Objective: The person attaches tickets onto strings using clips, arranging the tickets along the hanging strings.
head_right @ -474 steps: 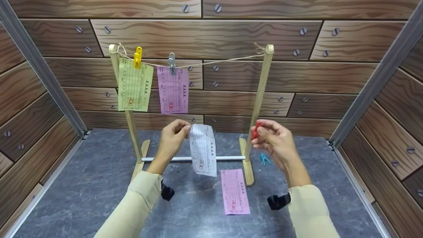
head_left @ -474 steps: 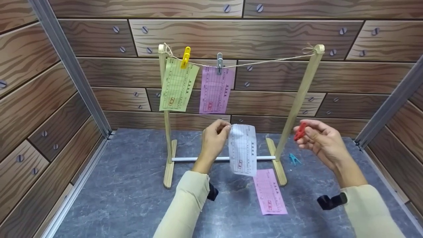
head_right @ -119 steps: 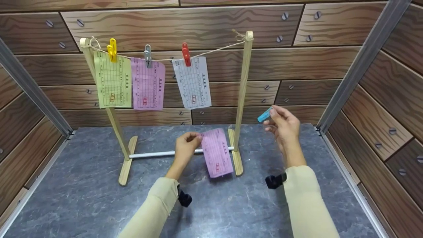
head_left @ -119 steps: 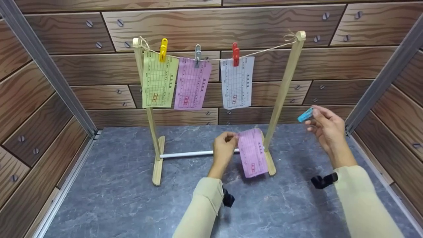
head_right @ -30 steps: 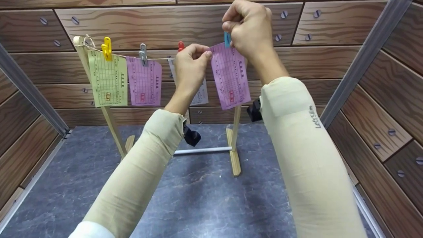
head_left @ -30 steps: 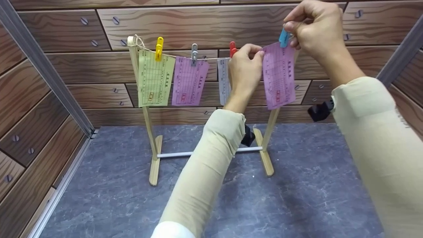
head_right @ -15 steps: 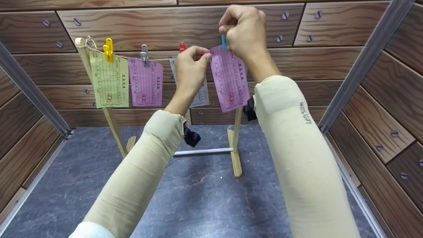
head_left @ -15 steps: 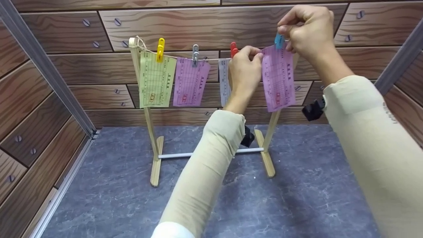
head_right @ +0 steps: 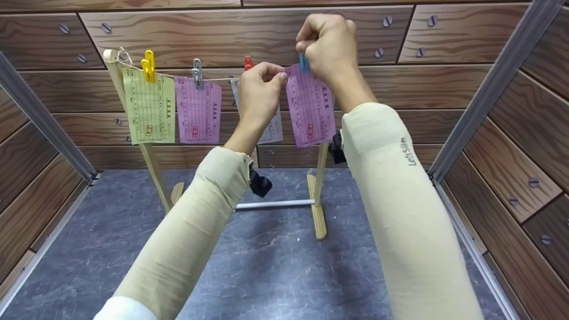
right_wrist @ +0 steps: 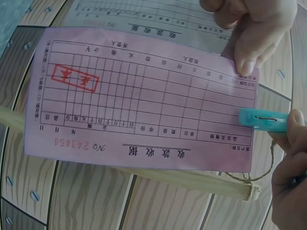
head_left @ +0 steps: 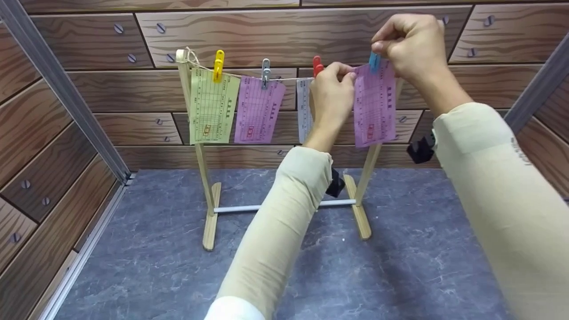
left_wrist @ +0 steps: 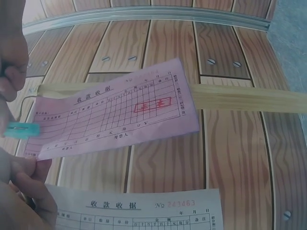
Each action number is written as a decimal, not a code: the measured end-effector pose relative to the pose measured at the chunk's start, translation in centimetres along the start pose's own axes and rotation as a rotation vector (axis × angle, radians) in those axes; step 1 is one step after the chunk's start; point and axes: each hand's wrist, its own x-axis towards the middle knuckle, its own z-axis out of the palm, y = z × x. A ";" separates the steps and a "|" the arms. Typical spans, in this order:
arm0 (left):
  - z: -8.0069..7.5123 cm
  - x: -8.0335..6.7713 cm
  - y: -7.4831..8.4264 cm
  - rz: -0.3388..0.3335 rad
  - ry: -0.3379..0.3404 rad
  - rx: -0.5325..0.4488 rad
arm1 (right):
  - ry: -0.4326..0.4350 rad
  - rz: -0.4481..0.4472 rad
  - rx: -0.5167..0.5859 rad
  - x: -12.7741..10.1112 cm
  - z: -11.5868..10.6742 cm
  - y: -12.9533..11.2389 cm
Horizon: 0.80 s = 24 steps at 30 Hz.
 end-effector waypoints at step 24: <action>0.4 -0.9 -2.0 -0.008 0.019 -0.023 | -0.286 0.186 0.068 -1.6 -1.5 -0.5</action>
